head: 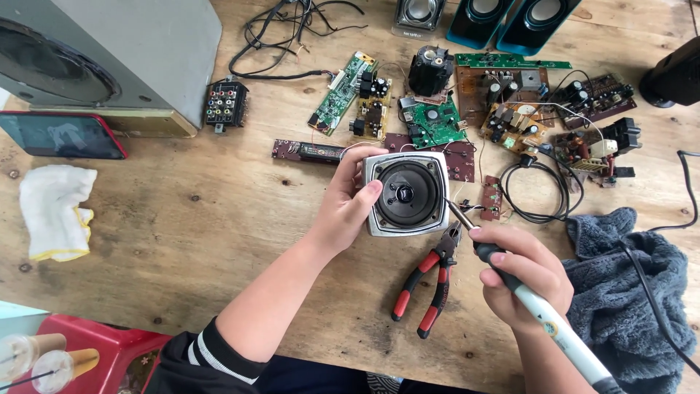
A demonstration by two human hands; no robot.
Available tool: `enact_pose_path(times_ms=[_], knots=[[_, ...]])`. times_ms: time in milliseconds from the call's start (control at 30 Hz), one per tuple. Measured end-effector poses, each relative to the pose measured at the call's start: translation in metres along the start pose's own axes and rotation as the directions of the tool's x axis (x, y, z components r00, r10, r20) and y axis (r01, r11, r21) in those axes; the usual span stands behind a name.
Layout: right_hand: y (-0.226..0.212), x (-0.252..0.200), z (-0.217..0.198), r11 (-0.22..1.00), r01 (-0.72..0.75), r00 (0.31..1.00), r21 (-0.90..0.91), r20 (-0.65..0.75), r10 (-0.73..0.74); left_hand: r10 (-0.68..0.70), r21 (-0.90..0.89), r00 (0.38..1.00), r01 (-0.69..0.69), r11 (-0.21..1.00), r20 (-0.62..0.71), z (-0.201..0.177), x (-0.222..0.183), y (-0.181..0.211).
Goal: Soldering wires or components on a small speaker driver at a workbench.
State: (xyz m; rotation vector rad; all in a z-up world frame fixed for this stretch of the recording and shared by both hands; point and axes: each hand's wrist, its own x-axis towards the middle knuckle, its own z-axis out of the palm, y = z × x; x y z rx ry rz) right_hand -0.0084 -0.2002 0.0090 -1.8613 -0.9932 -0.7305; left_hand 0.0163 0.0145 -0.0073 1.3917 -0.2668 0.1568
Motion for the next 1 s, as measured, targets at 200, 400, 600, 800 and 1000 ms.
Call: enact_pose_path(times_ms=[200, 400, 600, 800, 1000], knots=[[0.0026, -0.0021, -0.004, 0.996, -0.004, 0.999, 0.088, 0.04, 0.0, 0.004, -0.002, 1.0, -0.004, 1.0, -0.003, -0.0007, -0.0003, -0.0017], [0.0029, -0.004, -0.0043, 0.995, -0.003, 0.999, 0.1, 0.047, -0.001, 0.019, 0.006, 1.0, -0.019, 1.0, -0.014, -0.001, -0.0003, -0.0037], [0.0011, -0.0024, -0.0034, 0.994, -0.024, 1.0, 0.105, 0.022, 0.021, 0.025, 0.01, 1.0, -0.025, 1.0, -0.013, -0.0011, 0.0, -0.0027], [0.0038, -0.0055, -0.004, 0.996, -0.034, 0.999, 0.079, 0.023, 0.032, 0.022, 0.0, 1.0, -0.022, 1.0, -0.016, -0.0011, -0.0007, -0.0035], [0.0021, -0.0032, -0.0033, 0.993, -0.014, 1.0, 0.113, 0.014, 0.013, -0.001, 0.02, 1.0, 0.002, 1.0, -0.023, -0.0005, -0.0007, -0.001]])
